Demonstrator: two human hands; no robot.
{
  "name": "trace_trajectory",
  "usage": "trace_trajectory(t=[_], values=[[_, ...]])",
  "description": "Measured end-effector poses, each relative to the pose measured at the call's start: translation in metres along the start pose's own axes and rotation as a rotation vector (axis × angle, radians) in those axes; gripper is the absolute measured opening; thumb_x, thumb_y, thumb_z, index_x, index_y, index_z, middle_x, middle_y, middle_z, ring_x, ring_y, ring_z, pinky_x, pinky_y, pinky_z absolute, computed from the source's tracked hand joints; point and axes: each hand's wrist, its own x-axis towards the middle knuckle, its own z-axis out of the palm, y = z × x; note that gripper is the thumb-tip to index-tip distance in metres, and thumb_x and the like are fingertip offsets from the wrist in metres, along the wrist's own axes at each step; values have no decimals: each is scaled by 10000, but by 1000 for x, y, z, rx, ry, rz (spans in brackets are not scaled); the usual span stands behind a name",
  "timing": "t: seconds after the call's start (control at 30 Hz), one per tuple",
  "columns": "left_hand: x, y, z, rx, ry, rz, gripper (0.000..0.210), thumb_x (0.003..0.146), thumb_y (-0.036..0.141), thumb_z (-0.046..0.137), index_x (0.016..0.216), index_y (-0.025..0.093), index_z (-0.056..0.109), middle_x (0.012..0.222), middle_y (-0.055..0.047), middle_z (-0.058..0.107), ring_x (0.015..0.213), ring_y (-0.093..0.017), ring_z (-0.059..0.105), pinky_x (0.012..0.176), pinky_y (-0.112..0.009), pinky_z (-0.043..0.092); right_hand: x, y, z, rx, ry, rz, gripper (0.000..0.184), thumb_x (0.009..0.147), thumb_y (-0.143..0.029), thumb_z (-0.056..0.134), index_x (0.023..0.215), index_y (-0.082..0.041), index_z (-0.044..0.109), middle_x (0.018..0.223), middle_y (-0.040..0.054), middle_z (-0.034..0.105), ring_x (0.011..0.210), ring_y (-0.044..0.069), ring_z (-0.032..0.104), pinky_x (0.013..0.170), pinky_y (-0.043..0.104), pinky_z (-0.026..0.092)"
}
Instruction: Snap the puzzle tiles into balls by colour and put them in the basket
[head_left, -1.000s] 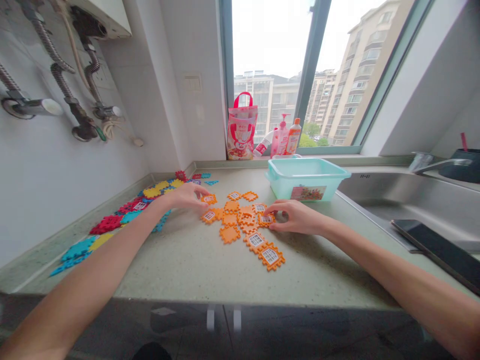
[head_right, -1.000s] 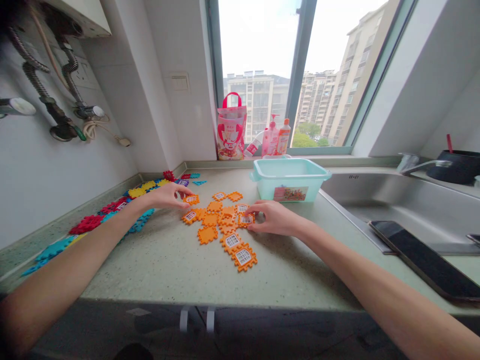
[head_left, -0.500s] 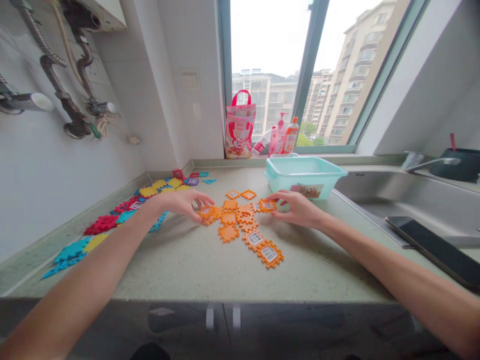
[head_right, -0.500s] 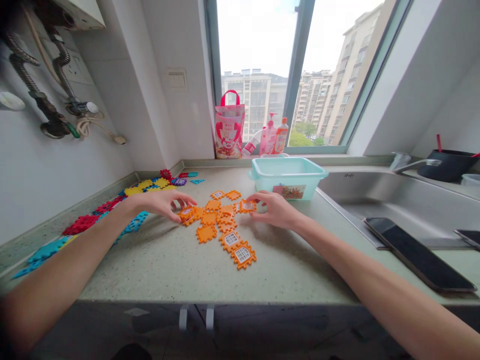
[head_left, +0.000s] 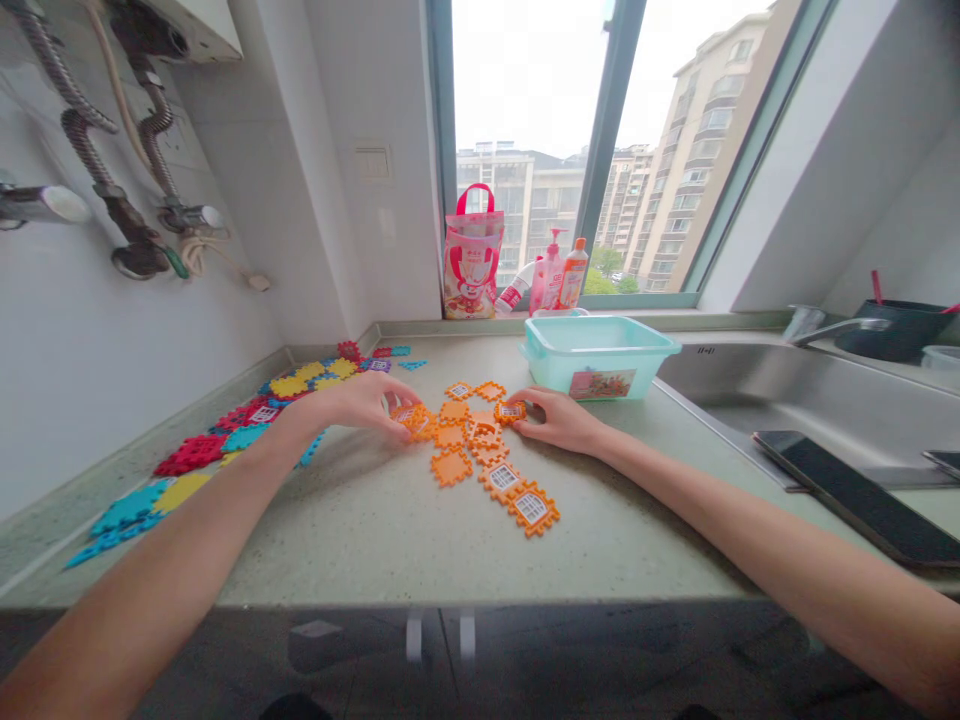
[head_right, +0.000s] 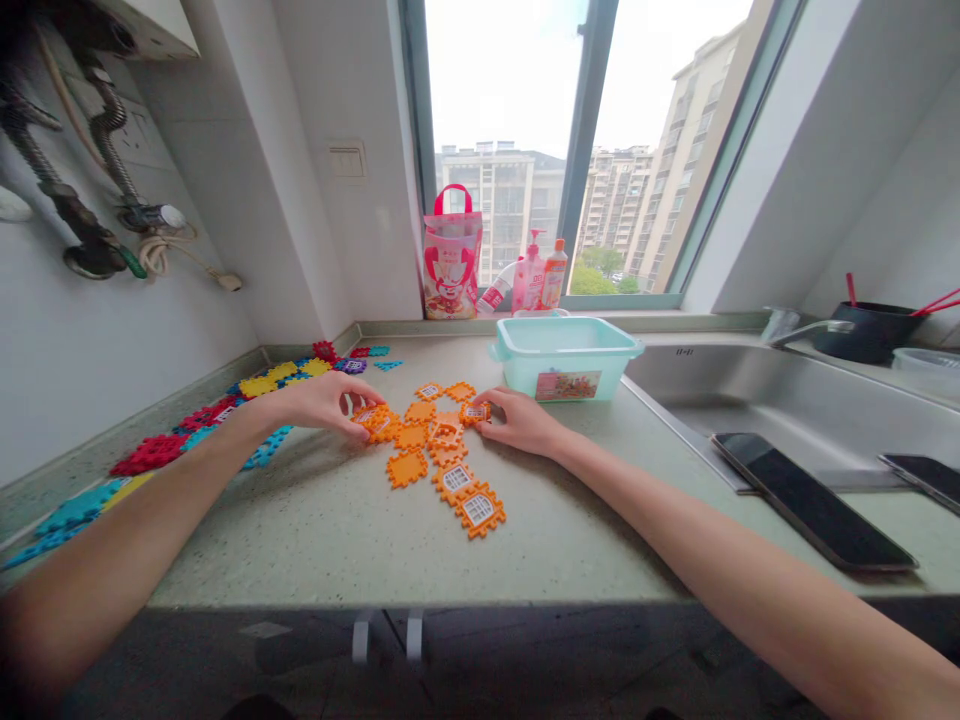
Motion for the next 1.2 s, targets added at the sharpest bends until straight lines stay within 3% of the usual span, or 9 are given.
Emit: trace_trajectory(t=[0.17, 0.33, 0.43, 0.5, 0.63, 0.8, 1.03, 1.2], values=[[6, -6, 10, -11, 40, 2, 640, 678, 608, 851, 1215, 261, 807, 1085, -31, 781, 960, -226, 686, 783, -264, 495, 0, -1, 0, 10, -5, 24, 297, 923, -355, 712, 1179, -208, 743, 1075, 65, 794, 897, 210, 713, 836, 349, 562], [9, -8, 16, 22, 6, -19, 685, 651, 670, 864, 1214, 285, 807, 1012, -19, 773, 908, -216, 688, 756, -258, 475, -4, 4, 1, -20, 125, 106, 307, 898, -363, 745, 1169, -217, 757, 1071, 86, 807, 855, 227, 737, 838, 392, 607], [11, -7, 18, 29, -4, -30, 756, 590, 673, 897, 1228, 279, 796, 1009, -20, 770, 900, -223, 690, 748, -262, 469, -3, -3, 3, 69, 238, 155, 371, 917, -418, 733, 1230, -216, 740, 1173, 96, 794, 925, 236, 753, 881, 413, 629], [12, -7, 19, 18, -24, -40, 714, 624, 692, 870, 1201, 277, 797, 978, -17, 769, 876, -219, 692, 718, -264, 458, 2, -15, 5, 111, 256, 110, 360, 921, -424, 734, 1224, -230, 742, 1224, 85, 782, 1025, 245, 747, 930, 421, 621], [12, -7, 22, 3, -41, -43, 621, 682, 723, 818, 1099, 264, 799, 893, -7, 750, 813, -204, 669, 656, -269, 419, 13, -44, 10, 65, 179, -21, 270, 898, -359, 761, 1155, -275, 760, 1203, 46, 791, 1069, 243, 740, 993, 434, 581], [8, -6, 21, 18, 0, -3, 496, 688, 658, 814, 923, 222, 779, 821, 0, 711, 758, -185, 628, 651, -272, 406, 12, -55, 14, 79, 161, -39, 263, 902, -347, 756, 1153, -269, 759, 1179, 40, 794, 1024, 226, 743, 949, 386, 566], [15, 11, 31, -139, 226, 82, 596, 666, 609, 845, 1090, 197, 773, 915, -39, 739, 801, -207, 651, 676, -285, 470, 4, -48, 14, 42, 26, -72, 235, 897, -275, 759, 1128, -231, 754, 1138, 62, 785, 933, 206, 721, 864, 354, 558], [23, 24, 44, -135, 143, 157, 494, 693, 601, 836, 992, 211, 790, 867, -23, 730, 782, -202, 646, 670, -282, 454, 5, -50, 13, 25, -14, -82, 328, 881, -332, 802, 1181, -215, 738, 1121, 69, 777, 920, 216, 706, 842, 350, 545]])
